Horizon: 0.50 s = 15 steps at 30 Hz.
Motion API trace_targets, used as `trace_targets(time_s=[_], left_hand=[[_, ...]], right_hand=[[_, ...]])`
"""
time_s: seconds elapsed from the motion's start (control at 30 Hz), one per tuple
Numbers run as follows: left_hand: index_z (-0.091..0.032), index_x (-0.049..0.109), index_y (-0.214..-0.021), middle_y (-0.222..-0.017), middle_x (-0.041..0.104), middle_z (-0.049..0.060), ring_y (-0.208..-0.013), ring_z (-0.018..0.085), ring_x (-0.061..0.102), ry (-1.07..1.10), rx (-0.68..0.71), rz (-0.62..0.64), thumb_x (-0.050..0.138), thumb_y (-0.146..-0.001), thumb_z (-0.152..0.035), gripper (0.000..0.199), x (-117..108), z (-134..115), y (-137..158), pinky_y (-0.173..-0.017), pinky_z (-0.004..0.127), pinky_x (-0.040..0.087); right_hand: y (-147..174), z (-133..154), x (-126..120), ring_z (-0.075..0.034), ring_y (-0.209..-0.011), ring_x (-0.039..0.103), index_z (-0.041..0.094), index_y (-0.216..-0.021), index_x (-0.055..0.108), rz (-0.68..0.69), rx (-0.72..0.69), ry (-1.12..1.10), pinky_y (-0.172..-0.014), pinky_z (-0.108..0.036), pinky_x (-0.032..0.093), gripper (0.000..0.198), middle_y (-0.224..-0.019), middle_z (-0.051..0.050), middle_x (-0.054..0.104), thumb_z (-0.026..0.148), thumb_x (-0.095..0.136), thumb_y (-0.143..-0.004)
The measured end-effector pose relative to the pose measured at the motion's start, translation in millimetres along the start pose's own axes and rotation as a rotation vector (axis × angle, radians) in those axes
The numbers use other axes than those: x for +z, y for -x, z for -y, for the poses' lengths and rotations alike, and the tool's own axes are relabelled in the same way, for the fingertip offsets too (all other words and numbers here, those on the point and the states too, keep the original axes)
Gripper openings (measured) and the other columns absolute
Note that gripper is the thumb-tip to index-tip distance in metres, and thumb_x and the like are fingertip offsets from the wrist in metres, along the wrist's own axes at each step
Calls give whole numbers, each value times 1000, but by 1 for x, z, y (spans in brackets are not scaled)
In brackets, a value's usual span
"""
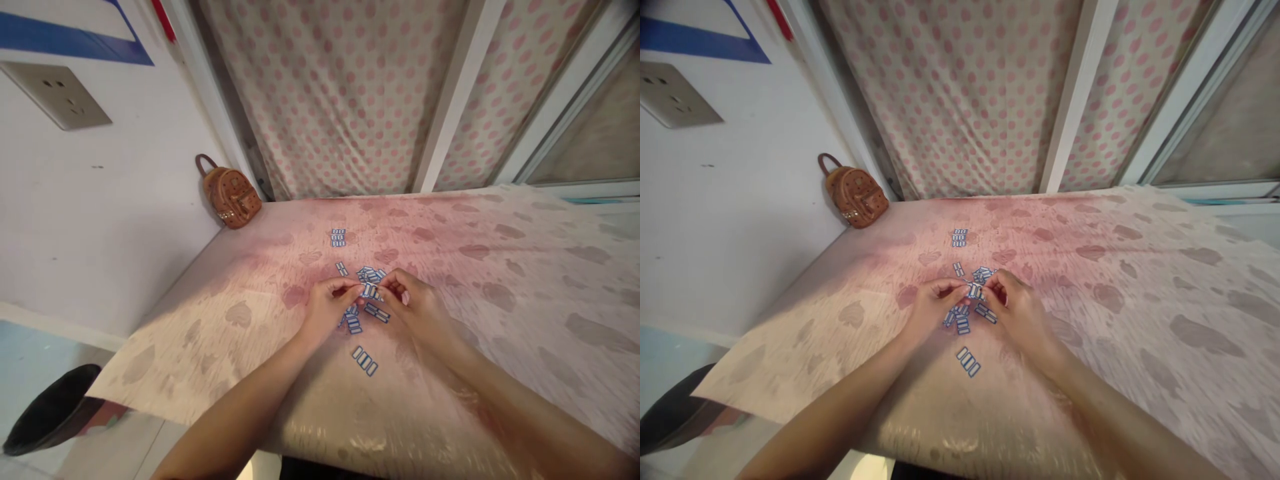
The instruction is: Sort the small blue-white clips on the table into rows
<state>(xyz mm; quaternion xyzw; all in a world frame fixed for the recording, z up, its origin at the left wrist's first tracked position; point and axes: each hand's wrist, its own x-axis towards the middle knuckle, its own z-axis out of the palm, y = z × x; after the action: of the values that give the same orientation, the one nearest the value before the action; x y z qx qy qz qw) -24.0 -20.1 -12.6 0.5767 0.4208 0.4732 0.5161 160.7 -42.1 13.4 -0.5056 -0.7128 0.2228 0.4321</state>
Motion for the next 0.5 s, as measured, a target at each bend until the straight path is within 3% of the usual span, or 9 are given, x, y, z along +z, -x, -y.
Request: trace_targets(time_s=[0.5], left_hand=[[-17, 79, -93, -83, 76, 7, -75, 17, 72, 55, -15, 26, 76, -82, -39, 25, 4, -3, 2, -69, 24, 56]], right_hand=[[4, -4, 3, -15, -63, 54, 22, -82, 56, -23, -28, 57, -60, -28, 38, 10, -72, 1, 59, 24, 56, -93]])
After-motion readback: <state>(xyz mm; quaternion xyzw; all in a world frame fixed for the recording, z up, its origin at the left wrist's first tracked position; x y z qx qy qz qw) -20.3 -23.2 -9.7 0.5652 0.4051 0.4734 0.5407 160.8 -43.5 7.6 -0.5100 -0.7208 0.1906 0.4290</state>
